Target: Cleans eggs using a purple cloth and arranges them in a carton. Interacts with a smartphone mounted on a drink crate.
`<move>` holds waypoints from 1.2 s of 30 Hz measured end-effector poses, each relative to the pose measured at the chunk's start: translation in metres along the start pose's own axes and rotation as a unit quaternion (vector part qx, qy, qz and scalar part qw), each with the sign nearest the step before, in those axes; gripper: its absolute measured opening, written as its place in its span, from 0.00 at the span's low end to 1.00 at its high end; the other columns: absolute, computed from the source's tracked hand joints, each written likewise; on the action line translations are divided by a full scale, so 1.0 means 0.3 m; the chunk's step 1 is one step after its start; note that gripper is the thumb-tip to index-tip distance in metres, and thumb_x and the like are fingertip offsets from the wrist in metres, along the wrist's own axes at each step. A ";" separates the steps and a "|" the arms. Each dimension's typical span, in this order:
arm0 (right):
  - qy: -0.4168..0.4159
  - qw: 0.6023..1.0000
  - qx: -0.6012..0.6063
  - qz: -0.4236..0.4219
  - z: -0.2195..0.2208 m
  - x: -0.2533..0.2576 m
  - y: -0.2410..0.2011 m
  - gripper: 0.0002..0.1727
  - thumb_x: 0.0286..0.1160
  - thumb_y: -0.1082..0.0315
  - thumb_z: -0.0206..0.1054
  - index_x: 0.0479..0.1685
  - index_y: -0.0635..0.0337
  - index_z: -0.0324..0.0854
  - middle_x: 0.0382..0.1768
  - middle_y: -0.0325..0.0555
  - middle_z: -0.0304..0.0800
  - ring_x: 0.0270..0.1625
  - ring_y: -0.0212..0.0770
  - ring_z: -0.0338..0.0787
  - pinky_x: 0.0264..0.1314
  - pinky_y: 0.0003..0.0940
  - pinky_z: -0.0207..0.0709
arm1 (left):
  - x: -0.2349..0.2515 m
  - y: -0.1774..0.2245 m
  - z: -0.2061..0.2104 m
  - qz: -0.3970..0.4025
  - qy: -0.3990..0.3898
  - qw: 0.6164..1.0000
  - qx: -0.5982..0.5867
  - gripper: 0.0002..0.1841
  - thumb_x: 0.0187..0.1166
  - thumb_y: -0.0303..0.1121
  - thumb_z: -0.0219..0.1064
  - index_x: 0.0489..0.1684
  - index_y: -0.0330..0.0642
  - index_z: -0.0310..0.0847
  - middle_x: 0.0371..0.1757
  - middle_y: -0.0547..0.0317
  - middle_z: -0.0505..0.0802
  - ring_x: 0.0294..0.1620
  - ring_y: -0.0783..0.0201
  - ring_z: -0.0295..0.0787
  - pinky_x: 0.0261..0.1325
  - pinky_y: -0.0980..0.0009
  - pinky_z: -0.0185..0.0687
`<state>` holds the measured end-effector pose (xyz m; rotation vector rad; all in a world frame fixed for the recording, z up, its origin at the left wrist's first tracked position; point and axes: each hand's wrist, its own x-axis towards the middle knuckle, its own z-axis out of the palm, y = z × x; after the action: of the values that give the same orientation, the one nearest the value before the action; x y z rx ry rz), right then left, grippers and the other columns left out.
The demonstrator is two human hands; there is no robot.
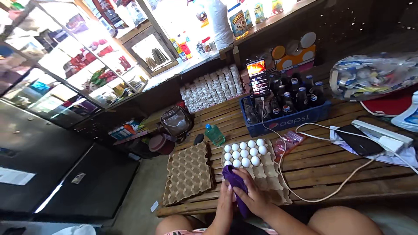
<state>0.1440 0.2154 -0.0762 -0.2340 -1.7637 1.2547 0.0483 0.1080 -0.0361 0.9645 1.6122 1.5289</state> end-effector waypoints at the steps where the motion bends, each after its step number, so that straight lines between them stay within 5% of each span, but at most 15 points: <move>1: -0.002 1.000 0.011 0.014 0.002 -0.003 0.001 0.33 0.85 0.46 0.60 0.79 0.62 0.71 0.75 0.61 0.76 0.81 0.44 0.75 0.84 0.41 0.68 | 0.003 0.003 -0.001 -0.005 0.009 1.000 -0.009 0.28 0.90 0.52 0.45 0.68 0.32 0.63 0.51 0.59 0.86 0.47 0.73 0.87 0.50 0.71 0.87; 3: -0.006 1.000 0.007 0.009 0.011 -0.011 -0.005 0.33 0.85 0.46 0.60 0.76 0.64 0.71 0.75 0.63 0.76 0.80 0.45 0.75 0.83 0.41 0.69 | 0.011 0.006 -0.009 -0.021 0.043 0.998 -0.045 0.29 0.90 0.53 0.44 0.71 0.33 0.61 0.49 0.59 0.87 0.45 0.71 0.88 0.49 0.70 0.88; 8: -0.020 0.993 -0.058 -0.097 0.028 -0.015 -0.001 0.23 0.87 0.47 0.59 0.71 0.49 0.75 0.78 0.56 0.73 0.81 0.46 0.74 0.82 0.41 0.72 | 0.019 -0.003 -0.017 -0.039 0.078 0.993 -0.076 0.34 0.89 0.58 0.38 0.76 0.35 0.56 0.57 0.54 0.88 0.55 0.68 0.89 0.58 0.66 0.88; 12: 0.005 0.995 -0.042 -0.092 0.019 -0.008 0.012 0.21 0.86 0.47 0.59 0.69 0.45 0.77 0.76 0.51 0.77 0.79 0.43 0.76 0.80 0.41 0.74 | -0.006 -0.036 -0.015 0.010 0.004 1.000 0.023 0.44 0.90 0.63 0.33 0.87 0.25 0.48 0.79 0.39 0.74 0.75 0.65 0.77 0.75 0.64 0.78; 14: 0.022 1.000 0.000 -0.022 0.009 -0.007 0.007 0.23 0.86 0.48 0.59 0.68 0.53 0.80 0.73 0.55 0.79 0.78 0.42 0.77 0.80 0.40 0.73 | -0.004 -0.031 -0.010 0.003 -0.003 0.999 0.043 0.37 0.91 0.55 0.39 0.79 0.24 0.60 0.70 0.40 0.79 0.67 0.66 0.81 0.68 0.65 0.82; 15: 0.036 0.999 0.018 0.013 0.006 -0.005 0.003 0.24 0.86 0.50 0.60 0.68 0.59 0.80 0.72 0.58 0.80 0.78 0.43 0.77 0.80 0.39 0.72 | 0.001 -0.028 -0.005 -0.003 0.000 0.999 0.042 0.31 0.91 0.52 0.43 0.67 0.28 0.68 0.57 0.49 0.82 0.53 0.70 0.85 0.56 0.69 0.86; 16: 0.047 0.998 0.031 0.042 0.005 -0.003 0.000 0.26 0.85 0.51 0.60 0.68 0.63 0.80 0.72 0.61 0.79 0.78 0.43 0.77 0.80 0.38 0.71 | 0.007 -0.022 -0.003 -0.008 -0.002 0.999 0.034 0.25 0.90 0.50 0.44 0.58 0.32 0.70 0.46 0.56 0.83 0.42 0.73 0.85 0.46 0.73 0.85; 18: 0.053 0.996 0.039 0.067 0.004 -0.003 0.003 0.27 0.86 0.51 0.59 0.69 0.66 0.79 0.72 0.62 0.78 0.79 0.42 0.75 0.82 0.37 0.69 | 0.014 -0.005 -0.002 -0.023 0.000 1.000 -0.010 0.23 0.91 0.50 0.42 0.57 0.36 0.67 0.37 0.64 0.85 0.32 0.75 0.83 0.37 0.76 0.83; 20: 0.031 0.998 0.014 0.044 0.006 -0.009 -0.001 0.27 0.86 0.50 0.59 0.70 0.65 0.78 0.74 0.63 0.77 0.80 0.44 0.75 0.82 0.39 0.69 | 0.020 0.014 0.003 -0.047 0.039 0.996 -0.063 0.26 0.91 0.51 0.37 0.65 0.36 0.66 0.38 0.62 0.89 0.33 0.72 0.87 0.39 0.73 0.86; 23: -0.003 0.999 -0.017 -0.032 0.027 -0.021 -0.004 0.25 0.86 0.49 0.60 0.71 0.56 0.78 0.77 0.61 0.75 0.81 0.46 0.74 0.82 0.42 0.70 | 0.023 0.026 -0.002 -0.058 0.073 0.991 -0.092 0.30 0.92 0.52 0.33 0.74 0.33 0.61 0.53 0.54 0.90 0.52 0.66 0.90 0.58 0.65 0.88; 29: 0.021 0.996 -0.029 -0.080 0.023 -0.009 0.016 0.20 0.86 0.46 0.59 0.68 0.45 0.78 0.76 0.50 0.77 0.80 0.42 0.76 0.80 0.40 0.74 | -0.002 -0.004 -0.004 -0.009 0.005 1.000 0.007 0.35 0.93 0.49 0.33 0.84 0.24 0.53 0.74 0.41 0.78 0.70 0.68 0.80 0.71 0.66 0.80; 31: 0.037 0.999 -0.009 -0.030 0.015 -0.007 0.006 0.23 0.85 0.48 0.60 0.67 0.53 0.80 0.73 0.55 0.79 0.78 0.41 0.77 0.80 0.38 0.73 | 0.003 0.000 -0.003 -0.005 -0.002 0.999 0.032 0.31 0.92 0.46 0.40 0.77 0.23 0.62 0.66 0.43 0.82 0.62 0.69 0.83 0.65 0.68 0.82; 34: 0.050 0.998 0.007 0.027 0.012 -0.010 -0.002 0.27 0.84 0.51 0.61 0.68 0.64 0.79 0.73 0.63 0.78 0.79 0.44 0.76 0.82 0.38 0.70 | 0.019 0.001 -0.005 -0.016 0.008 1.000 0.011 0.22 0.90 0.44 0.42 0.57 0.32 0.70 0.39 0.60 0.85 0.35 0.74 0.84 0.40 0.74 0.84; 36: 0.035 0.999 -0.002 0.018 0.013 -0.012 -0.005 0.27 0.84 0.50 0.61 0.67 0.65 0.80 0.74 0.64 0.77 0.80 0.45 0.75 0.82 0.39 0.69 | 0.025 0.016 -0.003 -0.034 0.034 0.998 -0.044 0.24 0.91 0.46 0.37 0.63 0.32 0.67 0.41 0.59 0.88 0.37 0.70 0.87 0.43 0.70 0.87</move>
<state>0.1435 0.2101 -0.0772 -0.3094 -1.7090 1.2545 0.0441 0.1144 -0.0312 0.8102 1.5936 1.5878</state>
